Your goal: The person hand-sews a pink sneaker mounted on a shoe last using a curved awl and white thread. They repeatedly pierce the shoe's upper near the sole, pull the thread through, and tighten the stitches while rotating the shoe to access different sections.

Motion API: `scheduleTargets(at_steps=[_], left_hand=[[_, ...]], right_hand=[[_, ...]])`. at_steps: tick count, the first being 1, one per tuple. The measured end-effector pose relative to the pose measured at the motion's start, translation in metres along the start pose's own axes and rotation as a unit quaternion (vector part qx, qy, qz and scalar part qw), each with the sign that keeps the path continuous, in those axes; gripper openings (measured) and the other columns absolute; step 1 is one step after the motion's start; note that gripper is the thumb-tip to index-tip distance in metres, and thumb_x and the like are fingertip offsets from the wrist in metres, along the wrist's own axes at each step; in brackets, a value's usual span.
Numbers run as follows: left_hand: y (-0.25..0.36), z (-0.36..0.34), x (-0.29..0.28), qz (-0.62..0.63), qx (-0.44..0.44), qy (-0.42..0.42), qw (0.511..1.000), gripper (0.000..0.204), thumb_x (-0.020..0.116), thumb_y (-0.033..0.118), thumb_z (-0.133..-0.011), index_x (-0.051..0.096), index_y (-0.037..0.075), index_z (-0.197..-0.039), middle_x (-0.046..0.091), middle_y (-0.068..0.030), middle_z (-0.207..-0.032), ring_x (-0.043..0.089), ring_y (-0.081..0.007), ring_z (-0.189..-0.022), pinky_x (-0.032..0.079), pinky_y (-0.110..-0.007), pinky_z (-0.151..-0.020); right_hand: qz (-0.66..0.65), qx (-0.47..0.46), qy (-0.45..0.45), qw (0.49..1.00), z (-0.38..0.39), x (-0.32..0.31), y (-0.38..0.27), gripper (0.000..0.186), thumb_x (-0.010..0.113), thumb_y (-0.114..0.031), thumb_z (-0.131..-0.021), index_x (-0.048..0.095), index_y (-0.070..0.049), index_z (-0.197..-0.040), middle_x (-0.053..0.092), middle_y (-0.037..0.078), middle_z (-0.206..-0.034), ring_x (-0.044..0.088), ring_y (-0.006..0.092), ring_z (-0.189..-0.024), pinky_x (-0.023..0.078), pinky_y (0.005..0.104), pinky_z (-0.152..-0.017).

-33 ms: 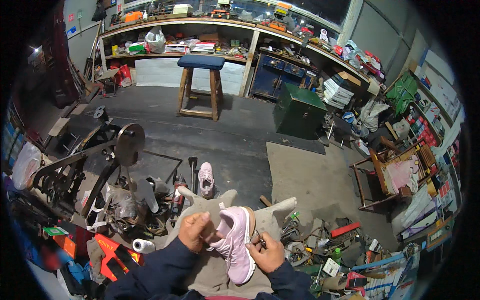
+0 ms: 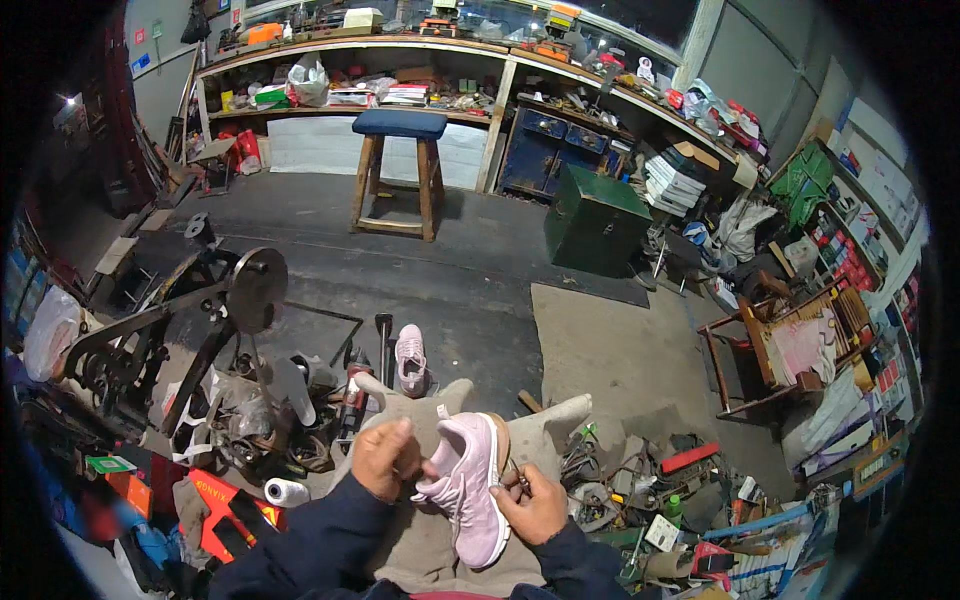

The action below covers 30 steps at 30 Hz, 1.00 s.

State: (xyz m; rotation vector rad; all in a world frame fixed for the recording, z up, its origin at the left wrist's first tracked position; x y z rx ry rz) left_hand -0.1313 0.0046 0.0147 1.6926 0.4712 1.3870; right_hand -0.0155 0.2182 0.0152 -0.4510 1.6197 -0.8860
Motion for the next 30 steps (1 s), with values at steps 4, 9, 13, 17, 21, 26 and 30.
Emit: scheduleTargets(at_steps=[4, 9, 13, 17, 21, 26, 30], left_hand=[[0.043, -0.011, -0.046, -0.003, 0.087, 0.168, 0.982, 0.043, 0.058, 0.033, -0.105, 0.049, 0.012, -0.069, 0.040, -0.0001, -0.052, 0.035, -0.0112, -0.042, 0.035, -0.031, -0.042], [0.078, -0.004, -0.044, -0.157, 0.186, 0.232, 0.942, 0.043, 0.056, 0.027, -0.108, 0.046, 0.013, -0.069, 0.040, 0.0027, -0.055, 0.034, -0.0054, -0.048, 0.027, -0.028, -0.046], [0.057, 0.017, 0.047, -0.439, 0.247, 0.019, 0.863, 0.019, 0.071, 0.009, -0.088, 0.059, 0.002, -0.076, 0.050, -0.0112, -0.066, 0.050, -0.0211, -0.057, 0.039, -0.035, -0.054], [0.024, 0.021, 0.103, -0.551, 0.269, -0.129, 0.779, 0.017, 0.077, 0.016, -0.084, 0.065, 0.007, -0.092, 0.063, -0.0111, -0.085, 0.065, -0.0325, -0.078, 0.052, -0.042, -0.063], [0.013, 0.015, 0.099, -0.618, 0.257, -0.115, 0.734, 0.019, 0.075, 0.018, -0.085, 0.064, 0.010, -0.097, 0.061, -0.0094, -0.091, 0.065, -0.0307, -0.086, 0.054, -0.042, -0.065], [0.003, 0.013, 0.089, -0.635, 0.228, -0.112, 0.730, 0.023, 0.078, 0.019, -0.083, 0.065, 0.010, -0.100, 0.062, -0.0099, -0.091, 0.065, -0.0322, -0.087, 0.055, -0.042, -0.070], [-0.001, 0.011, 0.089, -0.637, 0.221, -0.120, 0.728, 0.023, 0.076, 0.021, -0.084, 0.064, 0.011, -0.101, 0.061, -0.0086, -0.094, 0.066, -0.0310, -0.089, 0.055, -0.043, -0.068]], right_hand=[[-0.012, -0.016, 0.007, 1.000, 0.001, -0.001, -0.004, 0.029, 0.084, -0.018, -0.082, 0.063, -0.002, -0.094, 0.064, 0.006, -0.067, 0.062, 0.0152, -0.058, 0.050, 0.0314, -0.057], [-0.006, -0.003, -0.005, 1.000, 0.000, 0.002, -0.002, 0.031, 0.084, -0.018, -0.081, 0.063, -0.002, -0.098, 0.064, 0.006, -0.068, 0.063, 0.0147, -0.061, 0.050, 0.0315, -0.059], [-0.184, 0.062, -0.073, 0.978, -0.006, 0.008, 0.011, 0.028, 0.079, -0.013, -0.088, 0.064, -0.002, -0.109, 0.058, -0.003, -0.071, 0.051, 0.0081, -0.058, 0.045, 0.0256, -0.058], [-0.437, 0.055, -0.218, 0.871, -0.005, 0.022, 0.004, 0.018, 0.068, -0.015, -0.099, 0.064, -0.003, -0.112, 0.053, -0.006, -0.071, 0.044, 0.0036, -0.057, 0.033, 0.0227, -0.053], [-0.374, 0.064, -0.184, 0.907, -0.005, 0.027, 0.016, 0.025, 0.063, -0.027, -0.105, 0.063, -0.004, -0.098, 0.051, -0.005, -0.067, 0.042, 0.0034, -0.056, 0.030, 0.0228, -0.051], [-0.240, 0.022, -0.113, 0.964, 0.001, 0.030, 0.023, 0.046, 0.048, -0.037, -0.110, 0.057, -0.001, -0.083, 0.051, 0.006, -0.067, 0.047, 0.0132, -0.064, 0.042, 0.0333, -0.060], [-0.219, -0.009, -0.072, 0.973, 0.005, 0.025, 0.021, 0.048, 0.047, -0.038, -0.110, 0.057, 0.000, -0.083, 0.052, 0.009, -0.067, 0.049, 0.0167, -0.062, 0.043, 0.0360, -0.060]])
Point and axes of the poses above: each hand's wrist, its own z-axis away from the middle knuckle, its own x-axis out of the palm, y = z × x, the point moved 8 cm from there along -z, towards the middle knuckle
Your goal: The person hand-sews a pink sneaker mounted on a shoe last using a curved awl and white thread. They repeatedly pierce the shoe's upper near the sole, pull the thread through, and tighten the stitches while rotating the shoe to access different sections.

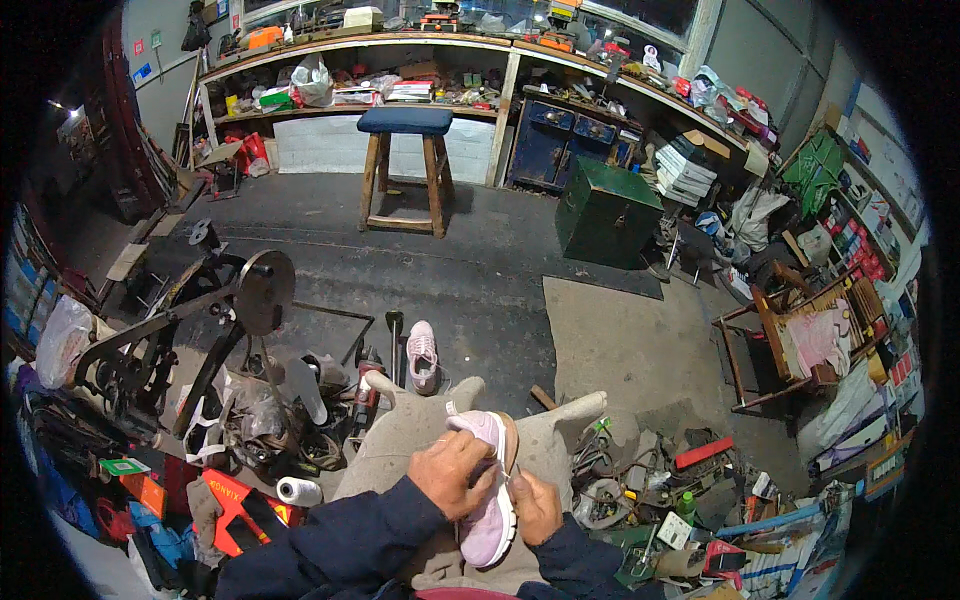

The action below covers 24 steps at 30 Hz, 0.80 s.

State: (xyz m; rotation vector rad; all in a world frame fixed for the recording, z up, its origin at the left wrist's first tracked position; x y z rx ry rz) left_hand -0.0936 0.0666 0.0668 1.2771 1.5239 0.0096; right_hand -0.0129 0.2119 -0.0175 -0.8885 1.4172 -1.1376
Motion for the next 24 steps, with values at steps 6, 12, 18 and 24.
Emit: scheduleTargets(at_steps=[6, 12, 18, 24], left_hand=[[0.003, -0.001, -0.005, 0.002, 0.019, 0.017, 1.000, 0.023, 0.076, 0.022, -0.084, 0.066, 0.011, -0.101, 0.061, -0.0093, -0.094, 0.066, -0.0318, -0.089, 0.056, -0.043, -0.070], [0.026, -0.003, -0.016, -0.019, 0.083, -0.002, 0.996, 0.026, 0.077, 0.016, -0.078, 0.067, 0.010, -0.101, 0.062, -0.0097, -0.090, 0.065, -0.0315, -0.085, 0.054, -0.043, -0.067], [0.040, -0.003, -0.002, -0.013, 0.123, -0.027, 0.992, 0.033, 0.078, 0.012, -0.072, 0.069, 0.011, -0.104, 0.061, -0.0084, -0.088, 0.065, -0.0309, -0.082, 0.053, -0.043, -0.066], [0.022, 0.001, 0.011, -0.059, 0.098, -0.042, 0.992, 0.028, 0.078, 0.017, -0.074, 0.071, 0.012, -0.101, 0.059, -0.0075, -0.085, 0.063, -0.0298, -0.079, 0.052, -0.043, -0.066]], right_hand=[[-0.023, -0.011, 0.022, 0.999, 0.000, 0.000, 0.005, 0.047, 0.048, -0.038, -0.110, 0.060, 0.000, -0.086, 0.056, 0.008, -0.068, 0.051, 0.0168, -0.062, 0.044, 0.0361, -0.061], [-0.153, 0.040, 0.045, 0.986, 0.000, -0.003, 0.015, 0.033, 0.048, -0.035, -0.110, 0.058, -0.004, -0.114, 0.056, -0.001, -0.073, 0.047, 0.0068, -0.062, 0.038, 0.0252, -0.057], [-0.226, 0.060, 0.056, 0.971, -0.001, -0.007, 0.003, 0.033, 0.046, -0.027, -0.109, 0.050, -0.005, -0.133, 0.053, -0.001, -0.078, 0.041, 0.0050, -0.060, 0.036, 0.0221, -0.055], [-0.241, 0.086, 0.042, 0.966, 0.002, -0.008, -0.007, 0.042, 0.043, -0.032, -0.106, 0.044, -0.007, -0.140, 0.054, 0.003, -0.077, 0.042, 0.0075, -0.058, 0.034, 0.0213, -0.053]])
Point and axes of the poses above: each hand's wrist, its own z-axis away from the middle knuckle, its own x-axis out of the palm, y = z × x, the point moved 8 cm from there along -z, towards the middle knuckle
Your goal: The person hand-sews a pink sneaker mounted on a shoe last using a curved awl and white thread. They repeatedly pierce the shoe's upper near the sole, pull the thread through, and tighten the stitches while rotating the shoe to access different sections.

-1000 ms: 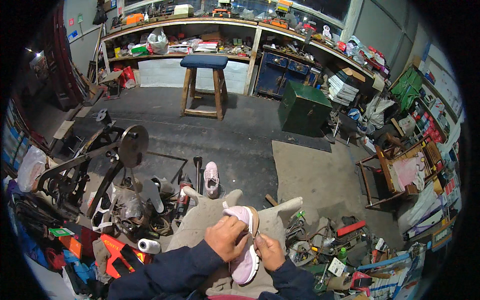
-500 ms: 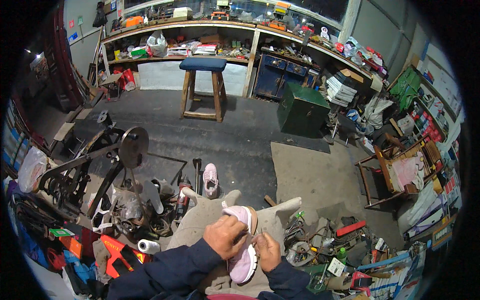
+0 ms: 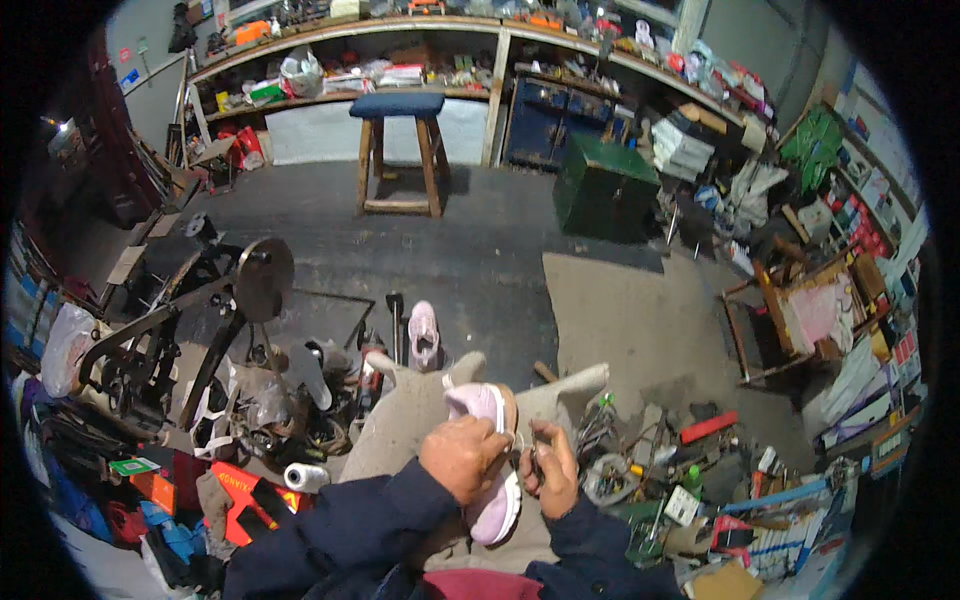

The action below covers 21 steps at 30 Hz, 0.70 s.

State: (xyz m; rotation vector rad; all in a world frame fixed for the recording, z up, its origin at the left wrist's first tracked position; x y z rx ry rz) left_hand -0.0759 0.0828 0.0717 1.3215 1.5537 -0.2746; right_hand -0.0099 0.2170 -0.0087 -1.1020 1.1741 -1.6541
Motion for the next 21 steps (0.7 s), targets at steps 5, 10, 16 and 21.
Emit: scheduleTargets(at_steps=[5, 10, 16, 21], left_hand=[[0.000, 0.000, 0.005, -0.014, 0.005, -0.017, 1.000, 0.021, 0.075, 0.016, -0.074, 0.072, 0.015, -0.094, 0.057, -0.0068, -0.083, 0.062, -0.0283, -0.079, 0.050, -0.043, -0.065], [-0.004, -0.001, 0.001, 0.007, 0.000, 0.002, 1.000, 0.023, 0.075, 0.012, -0.070, 0.071, 0.015, -0.093, 0.056, -0.0062, -0.080, 0.062, -0.0293, -0.077, 0.051, -0.042, -0.065], [-0.009, -0.002, 0.001, 0.058, -0.028, 0.009, 0.998, 0.029, 0.071, 0.000, -0.068, 0.072, 0.010, -0.096, 0.057, -0.0101, -0.080, 0.060, -0.0344, -0.077, 0.050, -0.043, -0.067], [-0.019, -0.001, 0.001, 0.061, -0.079, 0.029, 0.995, 0.023, 0.072, 0.003, -0.074, 0.071, 0.010, -0.096, 0.061, -0.0111, -0.084, 0.063, -0.0341, -0.080, 0.052, -0.043, -0.069]], right_hand=[[0.073, -0.043, -0.040, 0.996, 0.004, 0.010, -0.006, 0.043, 0.044, -0.028, -0.106, 0.042, -0.002, -0.141, 0.056, 0.002, -0.079, 0.044, 0.0060, -0.062, 0.035, 0.0211, -0.055], [0.066, -0.045, -0.029, 0.996, 0.000, 0.004, 0.001, 0.039, 0.046, -0.022, -0.107, 0.042, -0.005, -0.142, 0.058, 0.003, -0.081, 0.044, 0.0041, -0.061, 0.035, 0.0201, -0.055], [0.006, -0.032, -0.010, 0.999, -0.003, -0.002, 0.006, 0.042, 0.054, -0.015, -0.106, 0.039, -0.004, -0.144, 0.066, 0.007, -0.089, 0.051, 0.0053, -0.064, 0.040, 0.0201, -0.058], [0.053, 0.050, -0.054, 0.996, -0.005, -0.013, -0.001, 0.025, 0.058, -0.009, -0.102, 0.052, 0.000, -0.125, 0.070, 0.007, -0.087, 0.060, 0.0090, -0.073, 0.050, 0.0254, -0.067]])
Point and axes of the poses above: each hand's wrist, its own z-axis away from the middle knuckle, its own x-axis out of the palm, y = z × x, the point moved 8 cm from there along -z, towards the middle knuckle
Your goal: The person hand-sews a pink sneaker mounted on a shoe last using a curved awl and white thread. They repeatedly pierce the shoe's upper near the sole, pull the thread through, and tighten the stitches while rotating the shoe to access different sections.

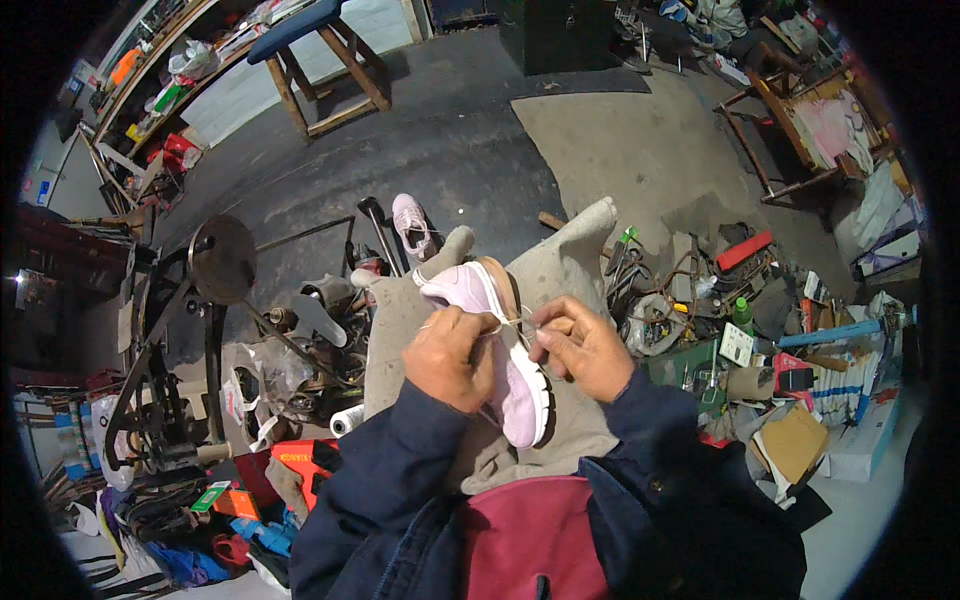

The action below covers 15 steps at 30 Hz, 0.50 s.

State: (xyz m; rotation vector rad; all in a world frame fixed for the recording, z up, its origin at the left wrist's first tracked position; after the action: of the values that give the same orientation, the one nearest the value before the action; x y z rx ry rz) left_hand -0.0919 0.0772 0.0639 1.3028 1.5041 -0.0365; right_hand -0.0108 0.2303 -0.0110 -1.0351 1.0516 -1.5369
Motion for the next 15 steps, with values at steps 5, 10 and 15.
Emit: scheduleTargets(at_steps=[5, 10, 15], left_hand=[[-0.012, 0.002, 0.000, 0.050, -0.063, 0.010, 0.997, 0.014, 0.072, 0.006, -0.082, 0.070, 0.006, -0.096, 0.064, -0.0143, -0.083, 0.065, -0.0359, -0.078, 0.052, -0.043, -0.069], [-0.015, 0.000, 0.001, 0.067, -0.063, 0.013, 0.996, 0.011, 0.072, 0.006, -0.085, 0.070, 0.004, -0.096, 0.067, -0.0155, -0.084, 0.067, -0.0360, -0.077, 0.052, -0.042, -0.069], [-0.018, 0.002, 0.001, 0.069, -0.062, 0.006, 0.996, 0.012, 0.071, 0.005, -0.085, 0.070, 0.004, -0.097, 0.068, -0.0162, -0.085, 0.067, -0.0360, -0.079, 0.053, -0.042, -0.070]], right_hand=[[0.158, 0.057, -0.079, 0.983, 0.009, -0.014, -0.014, 0.013, 0.065, -0.013, -0.100, 0.063, -0.001, -0.105, 0.068, 0.003, -0.081, 0.058, 0.0054, -0.068, 0.046, 0.0239, -0.061], [0.102, -0.020, -0.063, 0.993, 0.004, 0.005, -0.021, 0.016, 0.066, -0.015, -0.099, 0.063, 0.001, -0.103, 0.071, 0.008, -0.085, 0.066, 0.0118, -0.075, 0.051, 0.0293, -0.067], [0.241, -0.012, 0.012, 0.970, -0.005, -0.003, -0.010, 0.012, 0.066, -0.007, -0.098, 0.062, 0.003, -0.105, 0.066, 0.004, -0.080, 0.060, 0.0082, -0.070, 0.050, 0.0272, -0.064]])
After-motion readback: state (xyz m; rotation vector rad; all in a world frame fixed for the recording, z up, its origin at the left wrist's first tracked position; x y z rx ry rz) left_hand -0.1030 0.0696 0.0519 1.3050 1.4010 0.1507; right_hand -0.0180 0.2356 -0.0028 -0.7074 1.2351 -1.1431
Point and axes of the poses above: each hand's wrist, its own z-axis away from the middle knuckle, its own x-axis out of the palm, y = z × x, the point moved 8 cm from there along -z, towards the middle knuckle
